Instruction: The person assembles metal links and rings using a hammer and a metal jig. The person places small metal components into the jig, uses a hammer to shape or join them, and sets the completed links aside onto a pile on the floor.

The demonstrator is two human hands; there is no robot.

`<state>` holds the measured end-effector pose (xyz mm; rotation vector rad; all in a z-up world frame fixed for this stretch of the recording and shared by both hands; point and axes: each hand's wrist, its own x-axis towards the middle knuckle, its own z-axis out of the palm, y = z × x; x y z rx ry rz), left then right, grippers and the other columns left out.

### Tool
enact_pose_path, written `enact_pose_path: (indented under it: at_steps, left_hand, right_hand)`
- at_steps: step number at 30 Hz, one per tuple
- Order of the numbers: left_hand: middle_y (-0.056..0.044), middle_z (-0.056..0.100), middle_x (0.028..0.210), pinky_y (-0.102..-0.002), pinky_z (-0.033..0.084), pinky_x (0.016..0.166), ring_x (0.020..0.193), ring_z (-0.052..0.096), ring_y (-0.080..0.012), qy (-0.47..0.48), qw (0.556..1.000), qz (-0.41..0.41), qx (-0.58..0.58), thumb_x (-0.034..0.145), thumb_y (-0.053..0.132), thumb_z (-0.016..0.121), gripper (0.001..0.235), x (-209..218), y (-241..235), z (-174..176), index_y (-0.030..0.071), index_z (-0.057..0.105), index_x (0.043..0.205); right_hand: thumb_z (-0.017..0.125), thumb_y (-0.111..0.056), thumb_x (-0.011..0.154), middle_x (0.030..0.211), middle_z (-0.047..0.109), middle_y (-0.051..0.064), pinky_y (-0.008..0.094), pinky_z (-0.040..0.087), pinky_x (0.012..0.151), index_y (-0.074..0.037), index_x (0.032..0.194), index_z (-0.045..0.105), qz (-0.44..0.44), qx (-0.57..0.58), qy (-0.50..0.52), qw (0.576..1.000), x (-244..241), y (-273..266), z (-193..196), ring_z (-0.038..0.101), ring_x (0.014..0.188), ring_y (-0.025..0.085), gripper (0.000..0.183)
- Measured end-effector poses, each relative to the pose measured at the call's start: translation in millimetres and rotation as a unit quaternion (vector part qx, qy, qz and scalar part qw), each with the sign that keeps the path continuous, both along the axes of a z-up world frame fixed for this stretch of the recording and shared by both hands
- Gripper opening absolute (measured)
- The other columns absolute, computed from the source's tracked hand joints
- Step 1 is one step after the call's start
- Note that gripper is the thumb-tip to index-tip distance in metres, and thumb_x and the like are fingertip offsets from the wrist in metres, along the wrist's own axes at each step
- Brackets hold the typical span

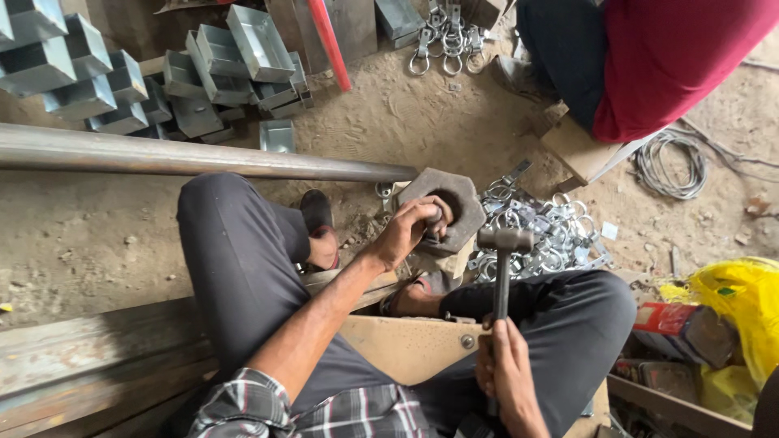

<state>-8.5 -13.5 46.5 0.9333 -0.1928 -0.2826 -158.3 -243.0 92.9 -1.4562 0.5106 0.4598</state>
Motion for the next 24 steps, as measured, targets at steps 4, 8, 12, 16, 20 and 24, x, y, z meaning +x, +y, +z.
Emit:
enact_pose_path:
  at_steps: [4, 8, 12, 16, 20, 24]
  left_hand:
    - [0.002, 0.049, 0.071, -0.028, 0.039, 0.066, 0.067, 0.043, -0.0100, 0.086, 0.996, 0.027, -0.004, 0.108, 0.031, 0.049, 0.036, 8.6, -13.9, -23.2, 0.009, 0.058, 0.080]
    - [0.003, 0.047, 0.068, -0.028, 0.039, 0.063, 0.063, 0.041, -0.0103, 0.034, 0.997, 0.065, -0.005, 0.109, 0.030, 0.053, 0.037, 13.0, -11.6, -51.8, 0.012, 0.054, 0.076]
    - [0.000, 0.050, 0.069, -0.031, 0.045, 0.069, 0.063, 0.045, -0.0129, 0.095, 0.978, 0.126, -0.134, 0.106, 0.027, 0.054, 0.032, 10.9, 0.9, -52.7, 0.012, 0.052, 0.077]
    - [0.000, 0.049, 0.070, -0.029, 0.041, 0.067, 0.063, 0.044, -0.0120, 0.155, 0.971, 0.128, -0.133, 0.104, 0.024, 0.052, 0.027, 3.7, 3.2, -35.5, 0.007, 0.056, 0.083]
    - [0.002, 0.044, 0.065, -0.029, 0.045, 0.071, 0.062, 0.043, -0.0108, 0.143, 0.962, 0.126, -0.193, 0.104, 0.023, 0.052, 0.025, 5.9, 6.2, -35.5, 0.006, 0.057, 0.088]
    - [0.001, 0.045, 0.066, -0.028, 0.043, 0.069, 0.063, 0.043, -0.0105, 0.122, 0.978, 0.132, -0.108, 0.105, 0.026, 0.052, 0.026, 5.2, 3.6, -26.6, 0.007, 0.058, 0.089]
  right_hand:
    - [0.041, -0.038, 0.106, 0.053, 0.033, -0.001, 0.024, 0.024, 0.030, -0.007, 0.107, 0.055, -0.059, 0.081, 0.061, 0.993, 2.1, -18.5, -31.3, 0.028, 0.034, 0.008, 0.034]
    - [0.040, -0.041, 0.106, 0.052, 0.032, -0.002, 0.023, 0.023, 0.028, -0.009, 0.108, 0.053, -0.090, 0.139, 0.049, 0.985, 8.0, -29.9, -50.0, 0.026, 0.032, 0.007, 0.034]
    - [0.038, -0.043, 0.106, 0.050, 0.032, -0.002, 0.023, 0.023, 0.025, -0.008, 0.110, 0.051, -0.068, 0.167, 0.010, 0.984, 9.4, -32.9, -58.4, 0.025, 0.030, 0.007, 0.037]
    - [0.039, -0.042, 0.105, 0.050, 0.031, -0.001, 0.023, 0.023, 0.026, -0.007, 0.109, 0.053, -0.056, 0.145, 0.035, 0.987, 10.3, -27.3, -53.1, 0.025, 0.030, 0.008, 0.038]
    - [0.041, -0.041, 0.106, 0.053, 0.031, -0.001, 0.023, 0.024, 0.029, -0.006, 0.110, 0.054, -0.062, 0.107, 0.069, 0.990, 11.9, -21.7, -42.2, 0.027, 0.034, 0.007, 0.038]
    - [0.041, -0.043, 0.105, 0.053, 0.031, -0.001, 0.022, 0.023, 0.029, -0.007, 0.110, 0.054, -0.058, 0.106, 0.073, 0.990, 14.2, -17.9, -36.6, 0.026, 0.034, 0.006, 0.039]
